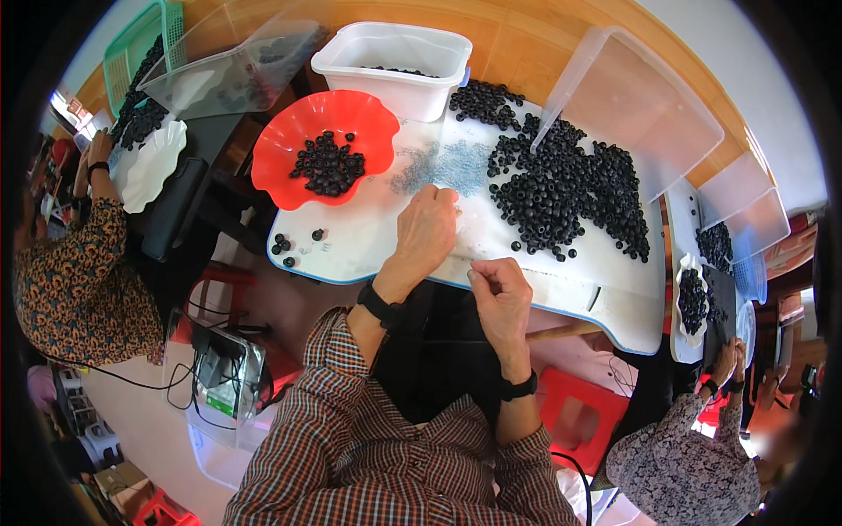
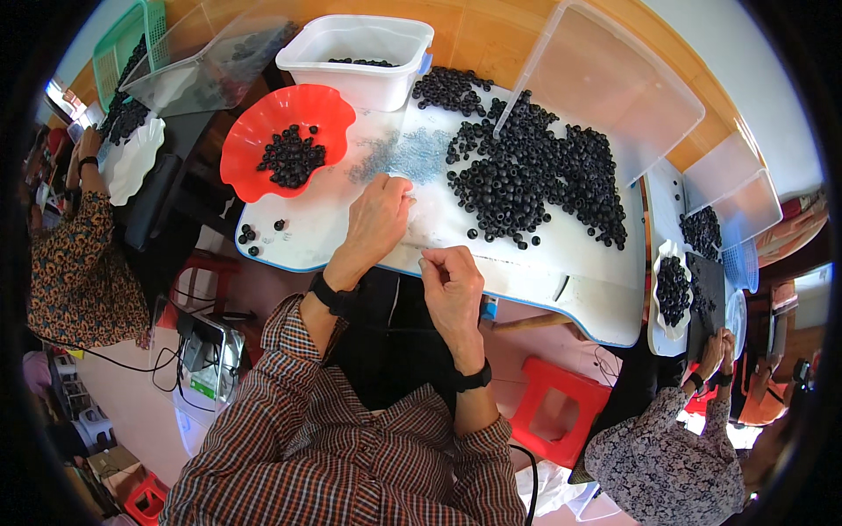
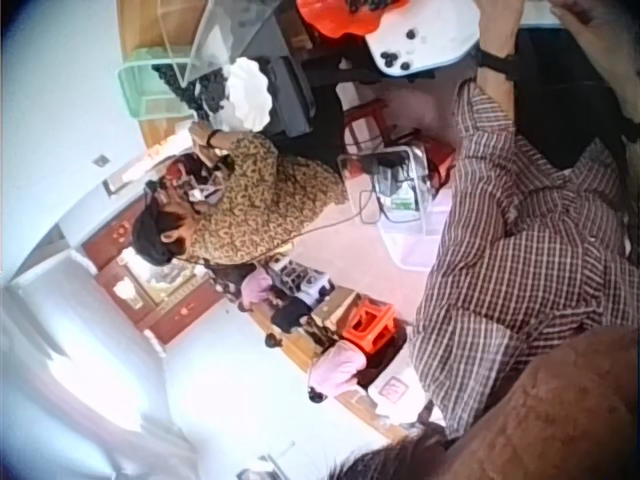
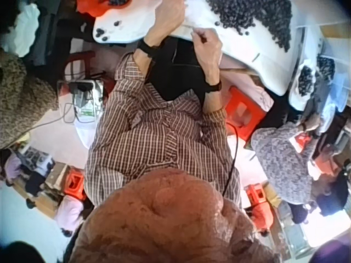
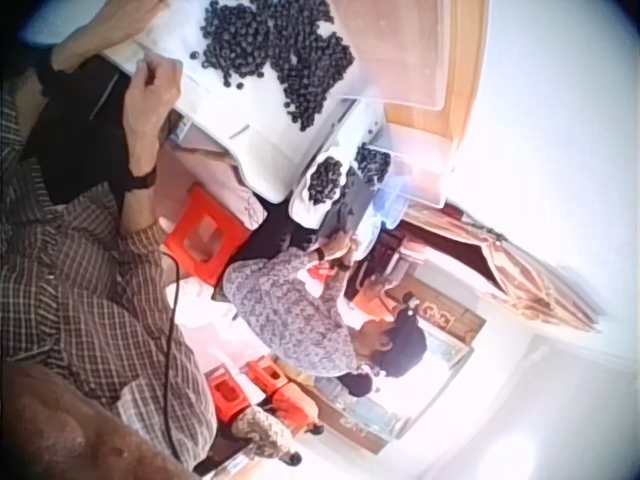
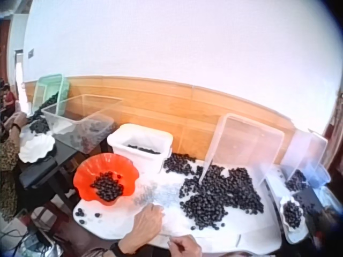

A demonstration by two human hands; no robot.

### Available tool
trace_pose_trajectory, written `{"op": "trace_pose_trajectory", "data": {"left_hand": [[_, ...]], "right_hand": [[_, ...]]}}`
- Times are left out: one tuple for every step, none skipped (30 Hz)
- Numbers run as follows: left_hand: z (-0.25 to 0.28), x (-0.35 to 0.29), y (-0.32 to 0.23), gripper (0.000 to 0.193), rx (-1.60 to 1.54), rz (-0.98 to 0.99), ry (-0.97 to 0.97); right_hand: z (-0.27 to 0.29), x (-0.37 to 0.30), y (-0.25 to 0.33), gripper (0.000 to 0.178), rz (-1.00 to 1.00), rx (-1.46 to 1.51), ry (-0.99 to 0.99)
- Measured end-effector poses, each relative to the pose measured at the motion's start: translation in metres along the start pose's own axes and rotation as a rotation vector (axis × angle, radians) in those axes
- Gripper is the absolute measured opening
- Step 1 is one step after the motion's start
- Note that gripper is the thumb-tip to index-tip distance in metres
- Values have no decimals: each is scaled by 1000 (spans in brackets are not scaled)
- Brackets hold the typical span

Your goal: Sorting and inspecting small black plastic-like components on a workstation.

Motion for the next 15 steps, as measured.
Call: {"op": "trace_pose_trajectory", "data": {"left_hand": [[1, 0, -1, 14, 13, -9, 10], [1, 0, 0, 14, 13, -9, 10], [0, 0, 0, 15, 24, -19, 34], [-1, 1, -1, 16, 34, -29, 56], [-1, 2, -1, 16, 34, -30, 56], [-1, 2, -2, 14, 40, -27, 65], [-1, 2, -3, 13, 46, -24, 74], [-1, 3, -4, 13, 45, -25, 74], [-2, 3, -4, 12, 58, -19, 86], [-2, 4, -4, 11, 70, -13, 97], [-2, 3, -4, 11, 68, -14, 98], [1, 1, -6, 9, 68, -37, 90], [3, 0, -9, 7, 68, -58, 81], [5, -3, -12, 7, 66, -61, 83], [5, -9, -14, 7, -83, -27, 110]], "right_hand": [[0, 0, 0, 9, 0, 1, 0], [0, 0, 0, 9, 3, -1, 3], [0, 0, 0, 9, 7, -4, 6], [0, 1, -1, 9, 8, -4, 5], [0, 1, -1, 9, 12, -2, 3], [1, 0, -1, 9, 15, 0, 1], [1, 0, -1, 9, 15, -1, 0], [1, -1, -1, 9, 13, -4, 0], [1, -1, -1, 9, 12, -7, 0], [0, -1, -1, 9, 11, -9, -2], [-1, -2, -2, 9, 9, -1, -5], [-1, -3, -3, 9, 7, 6, -9], [0, -3, -2, 9, 6, 4, -13], [1, -3, -1, 9, 26, 9, -42], [2, -5, 0, 10, 43, 13, -71]]}}
Point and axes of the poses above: each hand's wrist, its own x-axis towards the middle knuckle, its own z-axis out of the back of the hand, y = z × x, the point moved 4 cm from there along x, towards the middle knuckle, and after that the axes turned 1 degree about x, right-handed, at the moved point
